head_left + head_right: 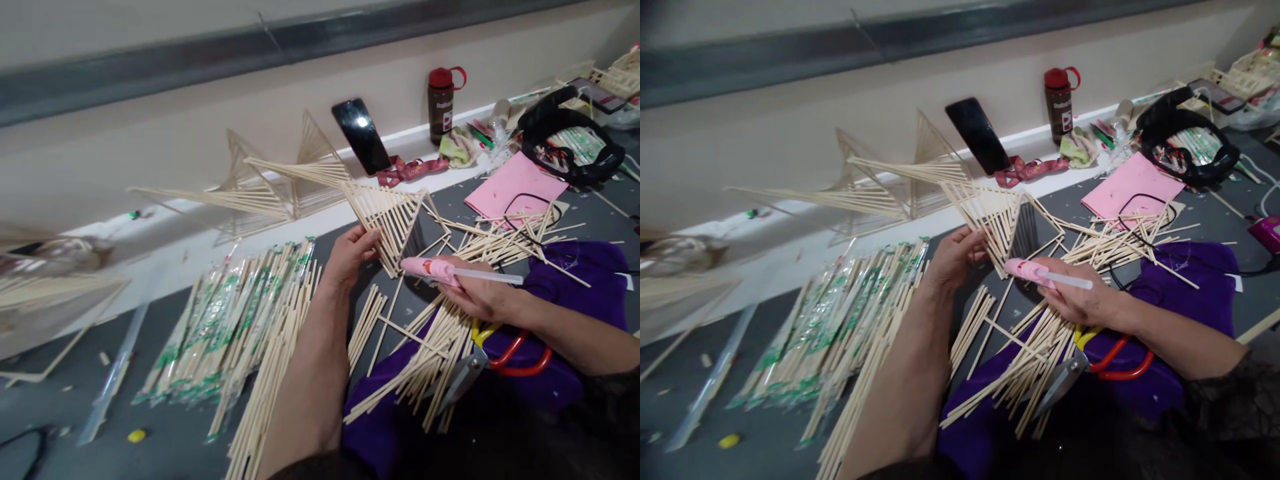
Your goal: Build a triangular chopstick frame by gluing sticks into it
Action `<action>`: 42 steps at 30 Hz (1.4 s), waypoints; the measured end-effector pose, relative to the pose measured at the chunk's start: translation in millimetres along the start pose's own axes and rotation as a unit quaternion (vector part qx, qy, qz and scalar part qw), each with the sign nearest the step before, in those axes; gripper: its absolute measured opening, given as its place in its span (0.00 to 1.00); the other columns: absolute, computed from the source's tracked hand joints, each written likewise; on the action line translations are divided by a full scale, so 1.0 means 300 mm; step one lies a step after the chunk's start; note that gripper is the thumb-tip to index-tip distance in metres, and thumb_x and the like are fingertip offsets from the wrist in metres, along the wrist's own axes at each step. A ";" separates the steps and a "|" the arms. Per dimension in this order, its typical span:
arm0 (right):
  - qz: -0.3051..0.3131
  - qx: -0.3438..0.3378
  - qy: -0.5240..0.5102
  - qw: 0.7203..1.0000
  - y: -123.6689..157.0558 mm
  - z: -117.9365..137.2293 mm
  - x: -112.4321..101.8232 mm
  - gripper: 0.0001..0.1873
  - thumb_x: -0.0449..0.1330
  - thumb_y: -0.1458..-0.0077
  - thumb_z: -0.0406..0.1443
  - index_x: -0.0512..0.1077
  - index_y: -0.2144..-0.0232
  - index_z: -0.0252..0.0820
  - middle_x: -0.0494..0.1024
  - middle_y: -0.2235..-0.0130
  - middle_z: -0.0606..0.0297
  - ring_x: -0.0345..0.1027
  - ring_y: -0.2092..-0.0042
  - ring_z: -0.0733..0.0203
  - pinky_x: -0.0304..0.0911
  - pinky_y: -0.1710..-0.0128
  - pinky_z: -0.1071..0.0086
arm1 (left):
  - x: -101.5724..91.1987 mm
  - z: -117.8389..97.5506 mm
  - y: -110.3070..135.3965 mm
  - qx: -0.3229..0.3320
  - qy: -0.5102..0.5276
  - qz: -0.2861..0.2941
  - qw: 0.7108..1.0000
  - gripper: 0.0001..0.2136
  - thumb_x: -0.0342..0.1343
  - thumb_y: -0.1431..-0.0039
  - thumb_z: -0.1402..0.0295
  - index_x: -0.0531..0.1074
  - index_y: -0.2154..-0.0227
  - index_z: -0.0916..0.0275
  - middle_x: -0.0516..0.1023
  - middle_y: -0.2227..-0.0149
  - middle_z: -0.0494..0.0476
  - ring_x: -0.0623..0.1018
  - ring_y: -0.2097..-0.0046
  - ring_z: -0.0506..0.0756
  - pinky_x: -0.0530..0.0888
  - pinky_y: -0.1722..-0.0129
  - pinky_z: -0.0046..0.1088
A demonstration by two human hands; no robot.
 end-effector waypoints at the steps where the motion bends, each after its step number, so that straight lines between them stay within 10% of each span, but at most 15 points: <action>1: 0.003 -0.004 -0.002 1.000 -0.002 0.003 -0.003 0.23 0.50 0.38 0.34 0.64 0.42 0.43 0.75 0.46 0.58 0.72 0.48 0.56 0.71 0.51 0.64 | -0.001 0.001 -0.001 -0.001 0.002 0.001 1.000 0.23 0.69 0.62 0.51 0.77 0.66 0.63 0.79 0.68 0.56 0.76 0.69 0.52 0.73 0.71 0.26; 10: -0.051 -0.003 -0.019 0.999 -0.023 0.023 -0.092 0.11 0.52 0.40 0.35 0.75 0.63 0.41 0.79 0.64 0.59 0.73 0.64 0.59 0.71 0.61 0.64 | -0.021 -0.062 0.017 0.003 0.044 -0.041 0.998 0.24 0.70 0.66 0.54 0.73 0.68 0.64 0.79 0.68 0.55 0.77 0.69 0.51 0.75 0.71 0.26; 28: -0.137 0.021 -0.116 0.984 -0.007 0.029 -0.229 0.10 0.54 0.41 0.38 0.73 0.63 0.40 0.79 0.63 0.60 0.73 0.64 0.61 0.69 0.63 0.65 | -0.041 -0.228 0.023 0.089 -0.120 -0.215 0.965 0.17 0.66 0.62 0.58 0.76 0.69 0.64 0.77 0.72 0.52 0.70 0.74 0.48 0.61 0.78 0.21; 42: -0.150 0.035 -0.114 0.981 0.062 -0.038 -0.255 0.09 0.52 0.41 0.36 0.71 0.69 0.41 0.77 0.69 0.63 0.69 0.69 0.62 0.66 0.67 0.67 | -0.037 -0.327 -0.006 0.113 -0.133 -0.223 0.959 0.21 0.67 0.63 0.59 0.76 0.63 0.61 0.76 0.67 0.53 0.72 0.74 0.46 0.62 0.79 0.19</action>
Point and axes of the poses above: each hand's wrist, its own y-axis away from the middle knuckle, its own x-axis out of the palm, z = x × y, the point moved 4 cm from there along -y, towards the middle knuckle
